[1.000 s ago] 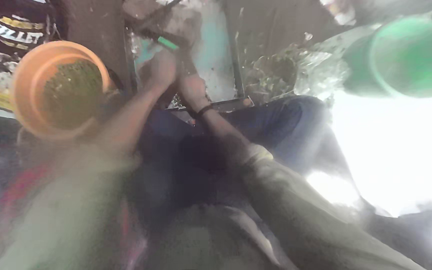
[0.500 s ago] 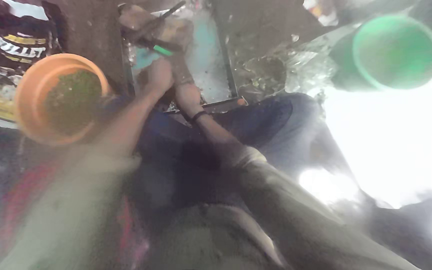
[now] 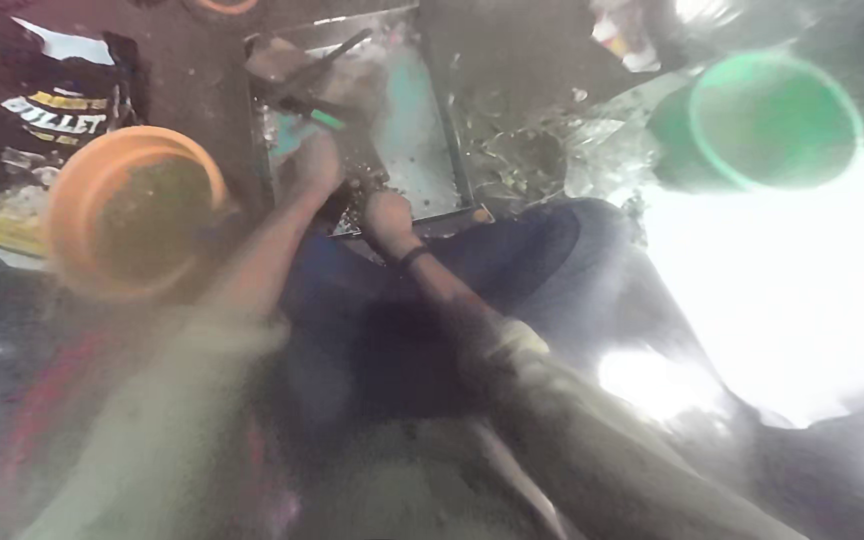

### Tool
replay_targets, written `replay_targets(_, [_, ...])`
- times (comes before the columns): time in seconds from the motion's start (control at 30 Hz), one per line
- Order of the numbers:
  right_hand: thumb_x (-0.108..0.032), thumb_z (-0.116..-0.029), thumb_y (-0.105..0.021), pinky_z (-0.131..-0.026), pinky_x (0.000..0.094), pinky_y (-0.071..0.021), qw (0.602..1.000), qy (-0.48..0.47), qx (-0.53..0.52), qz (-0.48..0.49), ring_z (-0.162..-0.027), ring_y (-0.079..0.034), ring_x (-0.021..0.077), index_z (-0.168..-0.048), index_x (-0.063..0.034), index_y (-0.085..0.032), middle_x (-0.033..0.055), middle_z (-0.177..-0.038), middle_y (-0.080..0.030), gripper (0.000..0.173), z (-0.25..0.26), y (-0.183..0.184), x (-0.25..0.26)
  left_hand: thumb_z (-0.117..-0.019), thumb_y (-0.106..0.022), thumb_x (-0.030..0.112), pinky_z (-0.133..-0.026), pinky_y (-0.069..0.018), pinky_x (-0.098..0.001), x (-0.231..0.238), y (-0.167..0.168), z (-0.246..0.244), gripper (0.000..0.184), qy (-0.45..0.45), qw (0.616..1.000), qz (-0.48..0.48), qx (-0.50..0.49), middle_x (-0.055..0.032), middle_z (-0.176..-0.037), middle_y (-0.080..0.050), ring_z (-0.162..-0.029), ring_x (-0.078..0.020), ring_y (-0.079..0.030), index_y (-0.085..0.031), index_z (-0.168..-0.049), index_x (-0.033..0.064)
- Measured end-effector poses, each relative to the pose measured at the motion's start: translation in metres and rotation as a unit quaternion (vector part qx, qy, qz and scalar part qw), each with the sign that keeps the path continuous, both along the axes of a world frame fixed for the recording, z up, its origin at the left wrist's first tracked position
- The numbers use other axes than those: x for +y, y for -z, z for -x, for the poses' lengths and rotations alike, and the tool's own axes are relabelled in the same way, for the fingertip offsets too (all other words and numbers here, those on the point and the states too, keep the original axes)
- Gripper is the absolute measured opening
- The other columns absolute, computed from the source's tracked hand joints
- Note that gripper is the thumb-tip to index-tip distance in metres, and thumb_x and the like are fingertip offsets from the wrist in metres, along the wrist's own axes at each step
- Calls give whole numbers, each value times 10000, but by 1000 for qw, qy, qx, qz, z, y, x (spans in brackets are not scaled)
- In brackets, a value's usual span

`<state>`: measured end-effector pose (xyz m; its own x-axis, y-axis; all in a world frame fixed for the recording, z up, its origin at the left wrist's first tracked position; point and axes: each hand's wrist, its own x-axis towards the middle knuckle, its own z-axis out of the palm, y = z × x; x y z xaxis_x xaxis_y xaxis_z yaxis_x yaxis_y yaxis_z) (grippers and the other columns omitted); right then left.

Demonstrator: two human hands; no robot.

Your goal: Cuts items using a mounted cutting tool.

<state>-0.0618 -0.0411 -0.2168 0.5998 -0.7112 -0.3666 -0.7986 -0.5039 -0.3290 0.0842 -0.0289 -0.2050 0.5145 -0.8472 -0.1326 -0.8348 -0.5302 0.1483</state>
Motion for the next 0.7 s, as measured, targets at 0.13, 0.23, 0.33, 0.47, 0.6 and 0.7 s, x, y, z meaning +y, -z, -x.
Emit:
replay_targets(0.13, [-256,-1014,-560,-777,628,-576,1000,-4,-9,-1,-1018,-715,417,-1171,-39,-697,217,-1117,-722,301,-19,-11,-18,-950,-673,165,-926,-553,-660,-12,-3,-2,210,-23,997,-66,40,-265,-1145,-700,-1114,-452,-679,-734,-1023,-22])
replay_targets(0.23, [-256,-1034,-539,-810,625,-575,999,-36,-24,-1,-1053,-711,420,-1328,-86,-643,207,-1151,-727,355,-33,-13,-30,-957,-662,131,-912,-559,-646,-10,-9,3,204,-28,996,-80,23,-274,-1151,-691,-1110,-457,-676,-712,-1027,-54])
replay_targets(0.33, [-257,-995,-572,-775,627,-583,998,-37,-40,20,-1019,-722,414,-1443,-136,-571,197,-1137,-734,464,-47,-3,-32,-988,-602,136,-874,-565,-642,-7,-14,9,231,-55,995,-81,32,-284,-1166,-671,-1095,-457,-676,-670,-1067,-70])
replay_targets(0.47, [-258,-993,-571,-762,624,-576,999,-37,-19,31,-1011,-719,419,-1423,-116,-570,195,-1100,-736,452,-46,2,-28,-958,-623,126,-818,-574,-650,-13,-15,10,217,-66,993,-90,28,-289,-1113,-681,-1039,-461,-693,-663,-1021,-77])
replay_targets(0.6, [-206,-1018,-557,-760,633,-569,999,-28,2,32,-982,-715,456,-1365,-89,-628,230,-1067,-734,373,-25,3,-11,-935,-676,167,-868,-568,-659,-16,-6,0,203,-29,996,-80,27,-262,-1103,-705,-1067,-454,-693,-723,-984,-25])
replay_targets(0.7, [-185,-962,-623,-761,632,-572,999,-31,24,17,-978,-715,455,-1494,-112,-524,233,-1066,-730,547,1,4,3,-959,-631,207,-779,-594,-628,6,-15,13,262,28,999,12,-41,-257,-973,-718,-930,-439,-720,-728,-888,-26])
